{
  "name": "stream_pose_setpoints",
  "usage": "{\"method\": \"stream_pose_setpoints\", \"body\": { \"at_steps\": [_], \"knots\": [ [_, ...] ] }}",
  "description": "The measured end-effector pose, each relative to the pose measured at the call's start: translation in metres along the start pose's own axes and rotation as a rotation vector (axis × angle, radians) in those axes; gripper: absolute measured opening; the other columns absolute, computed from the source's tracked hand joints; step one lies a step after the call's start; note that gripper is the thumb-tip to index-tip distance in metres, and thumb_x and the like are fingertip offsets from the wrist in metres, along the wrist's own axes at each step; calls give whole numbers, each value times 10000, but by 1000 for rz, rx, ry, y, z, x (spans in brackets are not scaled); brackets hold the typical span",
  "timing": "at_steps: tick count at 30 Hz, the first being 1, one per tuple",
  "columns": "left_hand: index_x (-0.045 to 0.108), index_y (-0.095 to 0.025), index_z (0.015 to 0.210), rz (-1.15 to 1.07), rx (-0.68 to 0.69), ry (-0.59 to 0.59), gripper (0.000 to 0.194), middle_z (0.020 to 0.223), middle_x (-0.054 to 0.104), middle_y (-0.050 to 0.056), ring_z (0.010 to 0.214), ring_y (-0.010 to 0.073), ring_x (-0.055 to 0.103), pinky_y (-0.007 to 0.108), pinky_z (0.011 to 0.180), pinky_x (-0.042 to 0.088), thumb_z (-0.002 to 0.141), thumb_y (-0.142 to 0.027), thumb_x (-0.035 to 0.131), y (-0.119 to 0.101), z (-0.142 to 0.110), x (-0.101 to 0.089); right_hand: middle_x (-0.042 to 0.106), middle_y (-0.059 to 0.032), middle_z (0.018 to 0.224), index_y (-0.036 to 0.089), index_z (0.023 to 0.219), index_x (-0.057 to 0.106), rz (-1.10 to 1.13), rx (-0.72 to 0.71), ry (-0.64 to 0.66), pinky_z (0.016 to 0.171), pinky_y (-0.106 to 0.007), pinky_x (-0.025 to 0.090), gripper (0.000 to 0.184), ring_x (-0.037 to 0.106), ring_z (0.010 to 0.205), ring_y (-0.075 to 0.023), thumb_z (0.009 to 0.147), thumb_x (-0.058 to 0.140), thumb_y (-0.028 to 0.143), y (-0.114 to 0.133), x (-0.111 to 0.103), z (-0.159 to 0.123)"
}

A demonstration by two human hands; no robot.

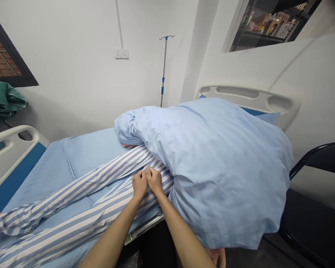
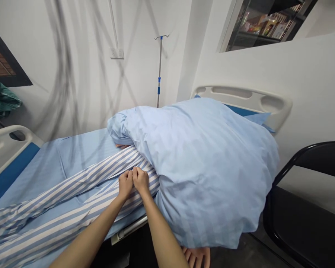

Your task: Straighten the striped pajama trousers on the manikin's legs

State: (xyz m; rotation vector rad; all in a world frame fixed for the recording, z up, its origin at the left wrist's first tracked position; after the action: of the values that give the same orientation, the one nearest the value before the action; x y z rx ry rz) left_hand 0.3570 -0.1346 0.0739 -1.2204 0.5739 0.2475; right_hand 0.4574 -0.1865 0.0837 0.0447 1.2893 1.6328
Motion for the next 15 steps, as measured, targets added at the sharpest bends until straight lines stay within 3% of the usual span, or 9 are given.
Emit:
{"method": "stream_pose_setpoints", "body": {
  "at_steps": [5, 10, 15],
  "knots": [
    [428, -172, 484, -97, -11, -12, 411, 474, 465, -12, 504, 89, 393, 223, 521, 258, 833, -348, 301, -6, 1, 15, 485, 3, 512, 174, 561, 444, 163, 55, -49, 510, -219, 261, 426, 397, 506, -103, 887, 263, 383, -8, -9, 8],
    [522, -175, 558, 25, -19, 17, 367, 574, 572, 23, 564, 105, 443, 234, 571, 271, 831, -318, 324, 1, -4, 24, 547, -31, 544, 166, 617, 529, -106, -43, 32, 529, -241, 252, 393, 430, 515, -116, 866, 305, 370, -6, -16, 19],
    [485, -176, 507, 15, -37, 50, 358, 519, 513, 7, 557, 106, 415, 242, 568, 262, 803, -345, 377, 1, -4, 27, 597, -77, 586, 169, 649, 569, -232, 51, 11, 514, -254, 247, 467, 463, 514, -137, 874, 237, 407, -30, -19, 21]
  ]
}}
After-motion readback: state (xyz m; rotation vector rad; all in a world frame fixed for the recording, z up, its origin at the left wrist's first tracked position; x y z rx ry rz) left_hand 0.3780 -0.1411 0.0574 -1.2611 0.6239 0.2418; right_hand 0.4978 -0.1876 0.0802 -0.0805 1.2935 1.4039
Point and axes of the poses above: each hand's wrist, its own z-axis towards the middle knuckle, its own x-axis out of the palm, y = z × x, the point moved 10 cm from there along z, towards the middle knuckle
